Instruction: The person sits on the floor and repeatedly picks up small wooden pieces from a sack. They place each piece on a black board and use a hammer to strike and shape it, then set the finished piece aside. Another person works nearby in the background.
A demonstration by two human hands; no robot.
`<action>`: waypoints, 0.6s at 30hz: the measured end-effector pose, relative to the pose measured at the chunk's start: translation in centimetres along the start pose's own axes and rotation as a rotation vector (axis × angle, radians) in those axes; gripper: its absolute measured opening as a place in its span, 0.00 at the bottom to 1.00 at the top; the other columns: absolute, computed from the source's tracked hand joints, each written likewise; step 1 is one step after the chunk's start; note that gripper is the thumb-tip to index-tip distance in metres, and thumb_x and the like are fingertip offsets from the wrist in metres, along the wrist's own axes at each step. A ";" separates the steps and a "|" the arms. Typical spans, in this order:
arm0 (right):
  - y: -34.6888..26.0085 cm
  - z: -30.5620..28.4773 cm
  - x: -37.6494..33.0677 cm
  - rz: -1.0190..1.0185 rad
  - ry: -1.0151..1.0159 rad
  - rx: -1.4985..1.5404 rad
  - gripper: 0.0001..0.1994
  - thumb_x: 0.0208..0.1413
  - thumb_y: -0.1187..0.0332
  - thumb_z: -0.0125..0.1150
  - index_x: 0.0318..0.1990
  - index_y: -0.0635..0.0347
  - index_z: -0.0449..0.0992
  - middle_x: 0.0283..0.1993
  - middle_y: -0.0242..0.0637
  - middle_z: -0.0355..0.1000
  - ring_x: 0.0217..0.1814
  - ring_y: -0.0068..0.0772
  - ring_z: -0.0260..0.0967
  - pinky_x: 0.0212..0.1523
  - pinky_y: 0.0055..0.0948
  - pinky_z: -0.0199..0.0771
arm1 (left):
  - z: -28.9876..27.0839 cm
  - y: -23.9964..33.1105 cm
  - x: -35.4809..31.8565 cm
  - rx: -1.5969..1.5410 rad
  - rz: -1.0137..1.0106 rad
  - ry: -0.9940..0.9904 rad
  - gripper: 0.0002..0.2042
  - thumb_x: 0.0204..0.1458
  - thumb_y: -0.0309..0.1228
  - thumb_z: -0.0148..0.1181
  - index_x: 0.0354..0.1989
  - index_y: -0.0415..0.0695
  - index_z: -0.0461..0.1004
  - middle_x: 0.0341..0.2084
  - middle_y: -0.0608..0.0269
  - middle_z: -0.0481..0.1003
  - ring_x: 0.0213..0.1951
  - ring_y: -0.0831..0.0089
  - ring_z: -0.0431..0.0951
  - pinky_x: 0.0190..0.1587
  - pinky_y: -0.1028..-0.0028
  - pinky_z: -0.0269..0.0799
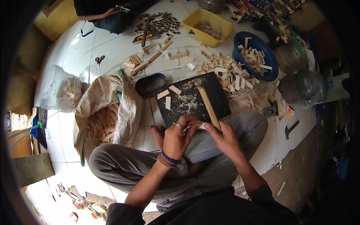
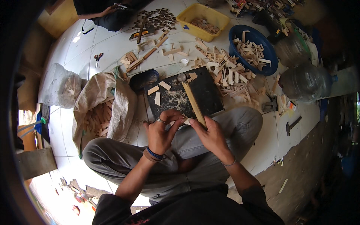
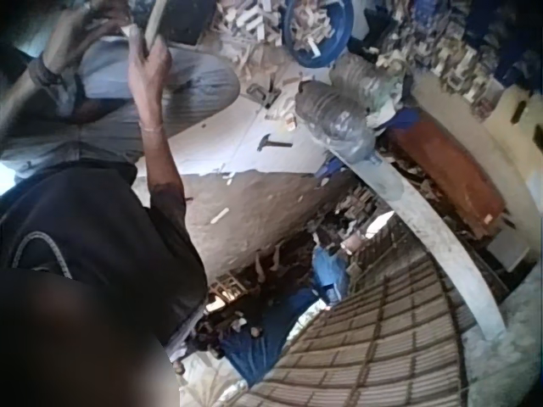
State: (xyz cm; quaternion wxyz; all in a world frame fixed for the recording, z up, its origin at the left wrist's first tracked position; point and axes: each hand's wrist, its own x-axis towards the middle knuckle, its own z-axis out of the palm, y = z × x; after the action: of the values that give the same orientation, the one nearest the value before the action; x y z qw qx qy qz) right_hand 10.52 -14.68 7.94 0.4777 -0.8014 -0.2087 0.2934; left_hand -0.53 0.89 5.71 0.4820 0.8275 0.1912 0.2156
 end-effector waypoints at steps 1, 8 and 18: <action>0.2 0.0 0.1 0.032 -0.013 0.029 0.16 0.69 0.55 0.62 0.41 0.61 0.78 0.23 0.20 0.62 0.20 0.10 0.53 0.19 0.21 0.53 | -0.2 -0.2 0.1 -0.052 0.003 -0.025 0.19 0.57 0.32 0.71 0.54 0.48 0.72 0.40 0.70 0.86 0.45 0.75 0.86 0.46 0.67 0.66; 0.1 -0.3 0.0 0.186 -0.040 0.126 0.16 0.69 0.55 0.62 0.39 0.62 0.78 0.21 0.20 0.61 0.20 0.12 0.55 0.20 0.23 0.56 | -0.9 -1.5 1.1 -0.243 0.109 -0.105 0.25 0.49 0.30 0.77 0.56 0.40 0.74 0.47 0.56 0.80 0.47 0.62 0.83 0.50 0.65 0.79; -0.4 -0.2 0.2 0.222 -0.042 0.152 0.16 0.69 0.56 0.63 0.39 0.61 0.78 0.20 0.19 0.60 0.18 0.10 0.54 0.17 0.22 0.54 | 0.3 -2.1 0.6 -0.326 0.115 -0.084 0.17 0.51 0.28 0.76 0.49 0.40 0.82 0.45 0.57 0.82 0.48 0.65 0.83 0.51 0.68 0.78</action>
State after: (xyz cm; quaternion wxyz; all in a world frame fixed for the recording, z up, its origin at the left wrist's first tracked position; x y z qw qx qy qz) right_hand 10.78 -14.50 8.31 0.4972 -0.7746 -0.1060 0.3762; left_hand -0.09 1.95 3.81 0.6042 0.7563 0.0857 0.2361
